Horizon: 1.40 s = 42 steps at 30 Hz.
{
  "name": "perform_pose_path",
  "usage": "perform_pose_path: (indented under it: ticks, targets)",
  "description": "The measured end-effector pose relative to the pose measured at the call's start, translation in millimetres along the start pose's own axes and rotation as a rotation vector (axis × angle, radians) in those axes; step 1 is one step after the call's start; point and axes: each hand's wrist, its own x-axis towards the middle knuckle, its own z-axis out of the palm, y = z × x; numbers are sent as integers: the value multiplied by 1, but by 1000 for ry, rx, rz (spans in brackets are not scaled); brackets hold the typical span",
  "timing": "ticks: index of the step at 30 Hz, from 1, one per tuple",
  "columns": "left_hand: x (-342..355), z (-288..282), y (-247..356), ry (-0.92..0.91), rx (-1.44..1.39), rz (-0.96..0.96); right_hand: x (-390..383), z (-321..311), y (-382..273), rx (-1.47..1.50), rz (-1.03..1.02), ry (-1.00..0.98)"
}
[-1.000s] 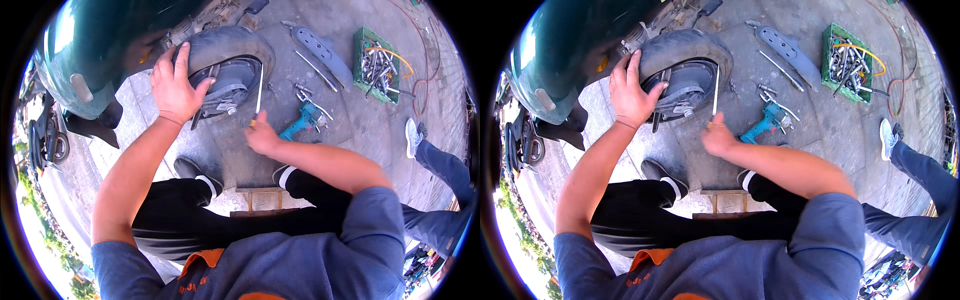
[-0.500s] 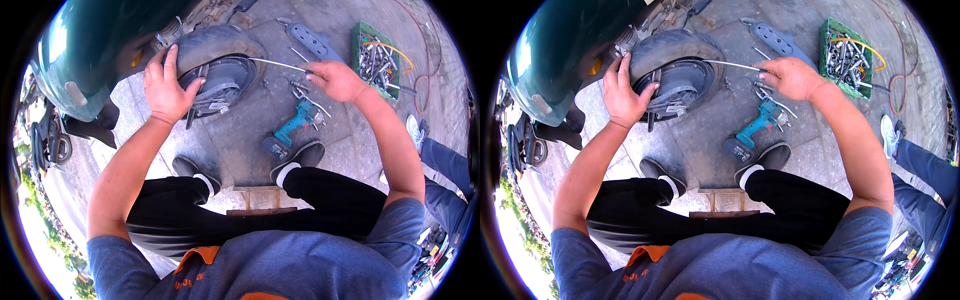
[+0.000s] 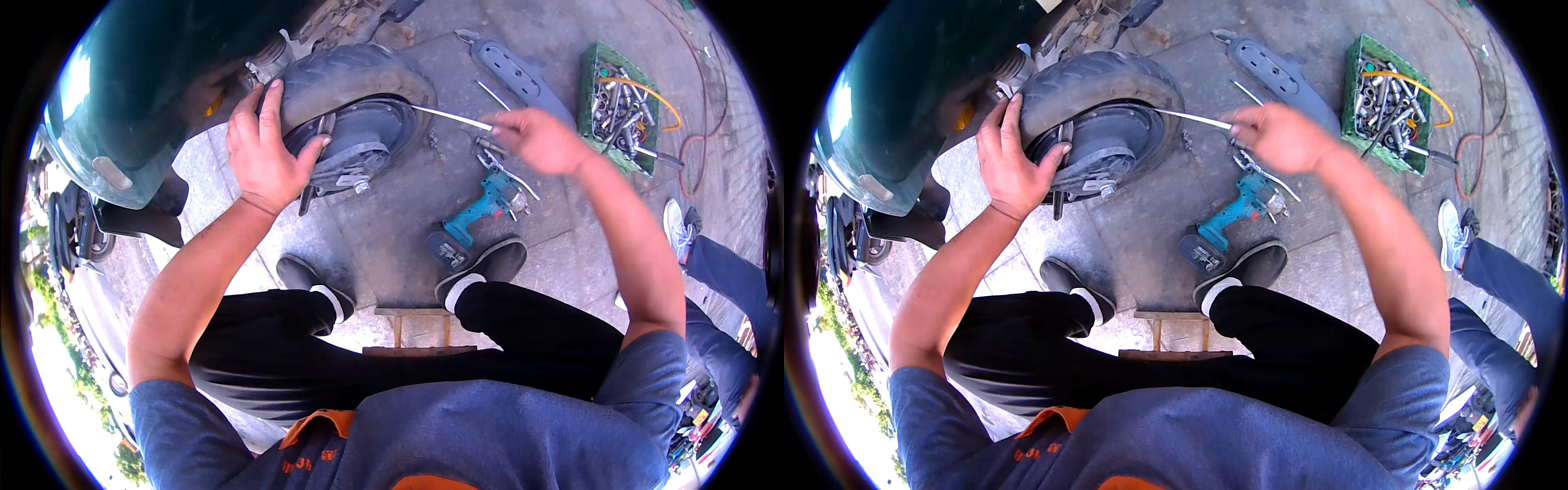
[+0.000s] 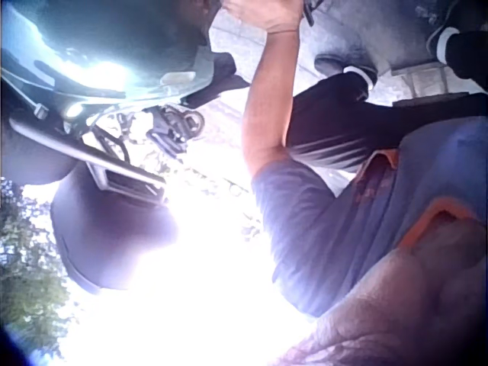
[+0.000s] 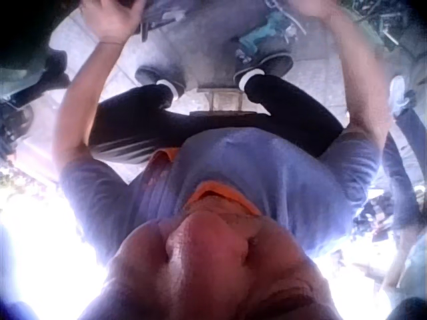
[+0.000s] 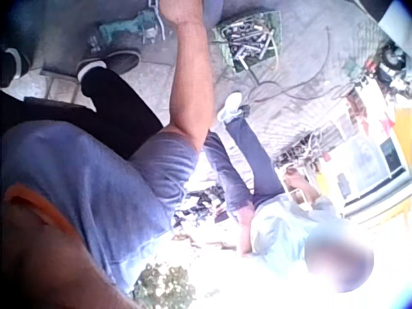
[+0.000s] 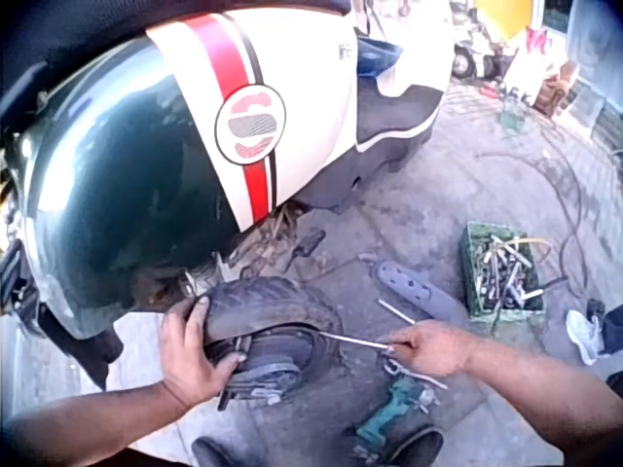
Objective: The person removes the rear tire from a scooter. They use a cordless impact wrench to loosen the axle nut, then use a screwdriver to pry the tire off the rim and remove it from the scooter.
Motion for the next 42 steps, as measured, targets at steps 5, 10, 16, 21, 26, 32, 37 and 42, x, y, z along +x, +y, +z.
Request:
perform_pose_path:
  ticks: [5,10,16,21,26,32,37,42]
  targets:
    - [1,-1,-3,17,-10,25,-11,23,6,14,22,64]
    - [1,0,-7,-3,-33,34,32,-18,55,-1,-235,-12]
    - [1,-1,-7,-10,-28,31,44,-37,50,-59,-258,-45]
    - [2,-1,-10,-29,-32,32,43,-44,40,-84,-302,-60]
    - [2,0,-11,-31,-62,18,33,-49,33,82,-244,-108]
    - [2,4,-13,3,-71,50,51,-54,35,-144,-273,-87]
    - [2,1,-8,-30,-54,13,16,-16,4,-219,-270,120]
    - [3,0,-6,-11,-70,36,-33,57,-35,-125,-102,294]
